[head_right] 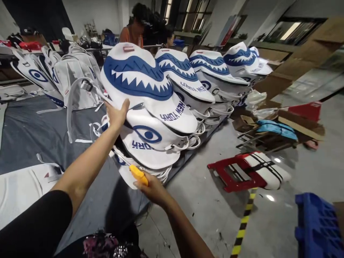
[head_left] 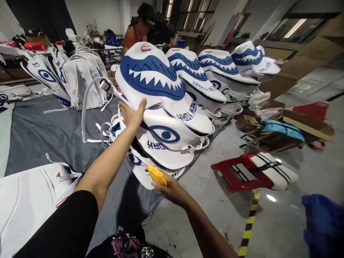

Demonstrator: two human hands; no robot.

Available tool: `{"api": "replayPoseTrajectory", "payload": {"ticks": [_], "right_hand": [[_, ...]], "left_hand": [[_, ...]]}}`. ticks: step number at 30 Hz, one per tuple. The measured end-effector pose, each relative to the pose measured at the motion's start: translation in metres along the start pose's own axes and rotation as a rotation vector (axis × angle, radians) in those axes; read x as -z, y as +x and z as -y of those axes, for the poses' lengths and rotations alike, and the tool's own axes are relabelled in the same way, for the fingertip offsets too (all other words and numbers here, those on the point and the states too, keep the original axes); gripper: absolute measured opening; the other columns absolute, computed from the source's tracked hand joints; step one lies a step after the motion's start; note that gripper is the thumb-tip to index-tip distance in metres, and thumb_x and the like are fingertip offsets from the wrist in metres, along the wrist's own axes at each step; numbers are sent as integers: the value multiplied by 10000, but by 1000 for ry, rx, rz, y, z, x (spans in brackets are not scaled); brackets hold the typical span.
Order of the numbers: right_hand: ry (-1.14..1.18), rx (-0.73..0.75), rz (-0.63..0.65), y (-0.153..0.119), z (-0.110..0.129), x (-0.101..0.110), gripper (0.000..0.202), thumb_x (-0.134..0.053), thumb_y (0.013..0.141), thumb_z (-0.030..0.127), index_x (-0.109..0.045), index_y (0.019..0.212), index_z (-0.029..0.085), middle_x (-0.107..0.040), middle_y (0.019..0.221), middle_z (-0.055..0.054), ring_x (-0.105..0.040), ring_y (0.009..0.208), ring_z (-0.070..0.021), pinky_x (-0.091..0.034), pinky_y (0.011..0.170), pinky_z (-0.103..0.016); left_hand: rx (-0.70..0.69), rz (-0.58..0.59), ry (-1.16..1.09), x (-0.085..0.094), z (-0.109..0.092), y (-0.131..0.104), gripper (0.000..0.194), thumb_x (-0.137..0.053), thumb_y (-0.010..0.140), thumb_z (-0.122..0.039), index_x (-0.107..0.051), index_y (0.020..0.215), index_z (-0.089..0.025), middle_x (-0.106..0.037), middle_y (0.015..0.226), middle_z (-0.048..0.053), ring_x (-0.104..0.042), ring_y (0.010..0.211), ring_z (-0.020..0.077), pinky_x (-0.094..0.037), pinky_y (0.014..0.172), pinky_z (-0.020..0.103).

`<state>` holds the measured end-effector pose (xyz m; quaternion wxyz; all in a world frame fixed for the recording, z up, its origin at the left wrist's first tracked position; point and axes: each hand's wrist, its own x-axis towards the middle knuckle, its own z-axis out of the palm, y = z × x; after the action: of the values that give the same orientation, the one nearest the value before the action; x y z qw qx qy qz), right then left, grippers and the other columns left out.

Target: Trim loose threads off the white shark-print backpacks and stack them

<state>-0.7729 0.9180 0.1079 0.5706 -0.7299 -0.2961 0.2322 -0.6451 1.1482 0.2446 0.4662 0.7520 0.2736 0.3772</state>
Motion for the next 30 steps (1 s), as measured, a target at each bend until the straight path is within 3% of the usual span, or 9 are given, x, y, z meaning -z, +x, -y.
{"api": "replayPoseTrajectory", "payload": {"ticks": [2,6,11,15,19,21,24,27,30], "right_hand": [[69,-26,38,10,-14,2,496,-649,839,419,-659,1276,186,-730,1096,-79,-664,942,-247,-538,866,-375],[63,-182,-45,28,-37,-7,464,-687,775,434,-703,1128,133,-744,883,-87,-686,772,-240,-557,714,-350],[58,-205,-106,28,-39,-14,461,-687,747,483,-696,1054,138,-743,790,-86,-697,746,-255,-565,748,-383],[-45,-201,-110,0,-22,-16,426,-688,758,565,-709,948,184,-747,827,-102,-708,807,-276,-570,819,-405],[-52,-141,43,-8,-10,-46,527,-556,853,706,-690,941,203,-743,911,-103,-702,855,-258,-568,841,-375],[-5,-143,216,11,-1,-89,622,-429,890,768,-656,994,198,-735,888,-103,-690,800,-244,-571,760,-364],[-21,-116,479,59,26,-193,690,-395,851,841,-602,986,197,-711,803,-78,-665,714,-219,-557,736,-356],[-145,-180,733,117,68,-308,667,-515,772,852,-537,944,208,-676,693,-35,-635,597,-193,-538,624,-328],[-324,-224,656,173,116,-392,507,-466,912,711,-508,974,209,-641,614,-1,-622,529,-169,-507,553,-279]], "left_hand": [[-1,10,30,1,11,4,1114,-721,780,-657,-144,1589,-153,-210,1665,208,-167,1564,310,-148,1274,461],[146,27,61,12,39,16,1020,-699,815,-623,-248,1560,-93,-271,1634,243,-215,1549,336,-189,1262,484],[39,345,-189,49,60,18,850,-639,904,-487,-259,1571,-122,-377,1601,194,-363,1496,269,-295,1230,405],[-129,168,2,146,124,-16,866,-642,888,-509,-267,1583,-152,-243,1664,176,-217,1554,282,-164,1273,458],[-76,-223,444,301,225,-103,871,-627,889,-496,-253,1591,-141,-99,1688,210,-48,1578,331,-129,1259,545],[149,-397,709,378,269,-154,951,-647,875,-477,-181,1604,-82,17,1674,272,61,1562,400,-78,1231,625],[483,-465,983,465,321,-208,1087,-716,819,-494,-121,1606,-38,37,1642,346,34,1534,498,-67,1179,704],[617,-404,1036,510,353,-229,1006,-664,857,-491,-170,1594,-17,-222,1602,355,-264,1474,485,-240,1158,635],[561,-300,958,526,366,-246,786,-506,947,-369,-220,1589,-18,-403,1541,302,-483,1322,418,-384,1082,534]]}}
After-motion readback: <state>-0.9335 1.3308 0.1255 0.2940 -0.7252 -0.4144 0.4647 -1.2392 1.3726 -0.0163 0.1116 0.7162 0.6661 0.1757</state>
